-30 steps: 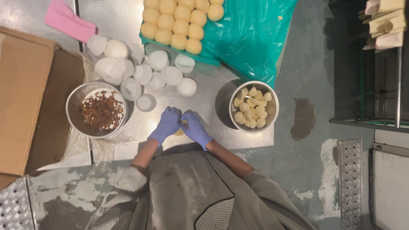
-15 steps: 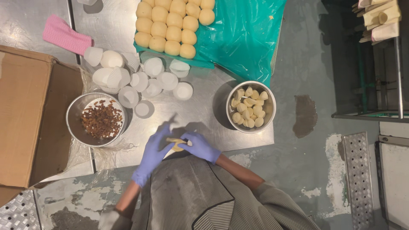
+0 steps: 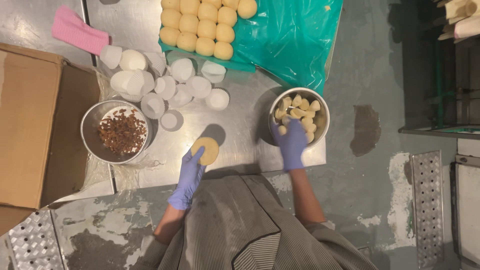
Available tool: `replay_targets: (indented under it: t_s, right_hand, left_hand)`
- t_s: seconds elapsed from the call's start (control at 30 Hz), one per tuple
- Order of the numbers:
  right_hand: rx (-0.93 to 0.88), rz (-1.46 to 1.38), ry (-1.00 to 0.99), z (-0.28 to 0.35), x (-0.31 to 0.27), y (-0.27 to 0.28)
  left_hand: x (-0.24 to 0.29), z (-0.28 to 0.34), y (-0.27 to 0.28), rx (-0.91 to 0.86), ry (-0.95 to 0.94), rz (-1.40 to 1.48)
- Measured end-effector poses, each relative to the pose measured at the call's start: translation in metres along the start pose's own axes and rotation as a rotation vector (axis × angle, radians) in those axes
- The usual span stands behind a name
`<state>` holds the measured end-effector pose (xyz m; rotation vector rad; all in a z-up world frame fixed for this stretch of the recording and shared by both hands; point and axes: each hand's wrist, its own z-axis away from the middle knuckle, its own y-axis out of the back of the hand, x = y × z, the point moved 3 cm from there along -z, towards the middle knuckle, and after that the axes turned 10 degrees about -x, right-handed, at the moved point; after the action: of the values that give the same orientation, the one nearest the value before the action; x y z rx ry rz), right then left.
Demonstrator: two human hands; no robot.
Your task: The person prepares pastries by first opening a cardboard box to retrieve a bowl of filling. They then separate several paper liners by hand and place a ball of dough onto the counter, flattening it and filling it with the contents of the bowl before sealing the dough around the filling.
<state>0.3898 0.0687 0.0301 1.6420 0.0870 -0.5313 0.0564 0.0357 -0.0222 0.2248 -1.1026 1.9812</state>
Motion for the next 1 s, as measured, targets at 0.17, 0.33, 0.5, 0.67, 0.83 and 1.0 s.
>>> replay_targets:
  t_s: [0.17, 0.33, 0.5, 0.67, 0.83, 1.0]
  right_hand:
    - [-0.218, 0.212, -0.158, -0.006, 0.082, -0.039]
    - [-0.263, 0.036, -0.137, -0.007, 0.111, -0.033]
    - [-0.27, -0.404, -0.155, -0.024, 0.064, 0.007]
    - [-0.54, -0.751, 0.041, -0.02, -0.014, 0.009]
    - [-0.634, -0.75, 0.044, -0.032, -0.027, 0.017]
    - [-0.832, -0.725, 0.327, -0.007, -0.103, 0.031]
  left_hand:
    - [-0.003, -0.002, -0.036, -0.142, 0.04, 0.085]
    - [0.002, -0.007, -0.067, -0.19, 0.075, 0.111]
    - [-0.008, -0.023, -0.074, -0.189, 0.031, 0.025]
    - [-0.024, -0.036, -0.079, -0.192, -0.017, 0.062]
    - [-0.033, -0.038, -0.074, -0.15, -0.061, 0.123]
    - [-0.03, -0.03, -0.082, -0.203, -0.117, 0.168]
